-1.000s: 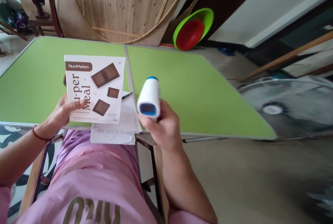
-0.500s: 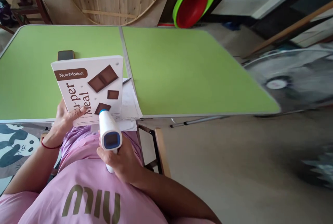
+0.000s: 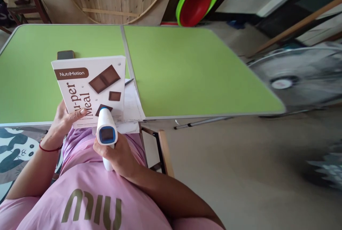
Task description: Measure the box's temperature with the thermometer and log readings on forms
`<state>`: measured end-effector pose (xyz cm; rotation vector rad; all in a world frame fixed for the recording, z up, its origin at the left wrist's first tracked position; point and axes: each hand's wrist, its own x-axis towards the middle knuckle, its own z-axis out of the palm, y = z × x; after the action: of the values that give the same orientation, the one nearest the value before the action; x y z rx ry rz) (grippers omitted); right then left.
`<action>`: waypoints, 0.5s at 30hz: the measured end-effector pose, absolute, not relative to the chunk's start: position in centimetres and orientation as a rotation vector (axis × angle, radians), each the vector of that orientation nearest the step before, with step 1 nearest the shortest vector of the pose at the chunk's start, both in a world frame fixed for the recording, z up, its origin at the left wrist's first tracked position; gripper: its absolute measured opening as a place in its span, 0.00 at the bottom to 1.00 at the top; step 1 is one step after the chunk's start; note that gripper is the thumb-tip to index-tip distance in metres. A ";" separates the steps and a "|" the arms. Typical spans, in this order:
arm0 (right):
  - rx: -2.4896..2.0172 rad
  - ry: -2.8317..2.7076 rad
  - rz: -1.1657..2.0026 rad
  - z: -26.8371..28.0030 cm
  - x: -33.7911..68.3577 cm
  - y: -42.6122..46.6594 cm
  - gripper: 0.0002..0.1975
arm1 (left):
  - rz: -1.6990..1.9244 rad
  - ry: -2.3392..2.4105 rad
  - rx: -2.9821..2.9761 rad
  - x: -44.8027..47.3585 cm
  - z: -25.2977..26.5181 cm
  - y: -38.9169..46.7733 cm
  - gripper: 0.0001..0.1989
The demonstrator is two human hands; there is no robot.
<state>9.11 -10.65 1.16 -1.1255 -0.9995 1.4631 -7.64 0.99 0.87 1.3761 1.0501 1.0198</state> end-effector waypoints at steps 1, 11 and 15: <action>-1.104 -0.998 1.493 1.2 9.1 -10.6 0.10 | 1.018 1.044 1.370 -7.6 1.0 0.9 0.35; -1.085 -0.931 1.529 0.7 9.2 -10.5 0.14 | 1.031 0.969 1.358 -7.7 0.6 1.2 0.34; -1.118 -0.911 1.531 0.5 9.3 -10.6 0.16 | 1.034 0.951 1.365 -7.7 0.6 1.2 0.33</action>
<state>9.26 -10.58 0.49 -1.1182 -0.9110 1.5309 -7.69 1.17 0.58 1.3649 0.9509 1.0337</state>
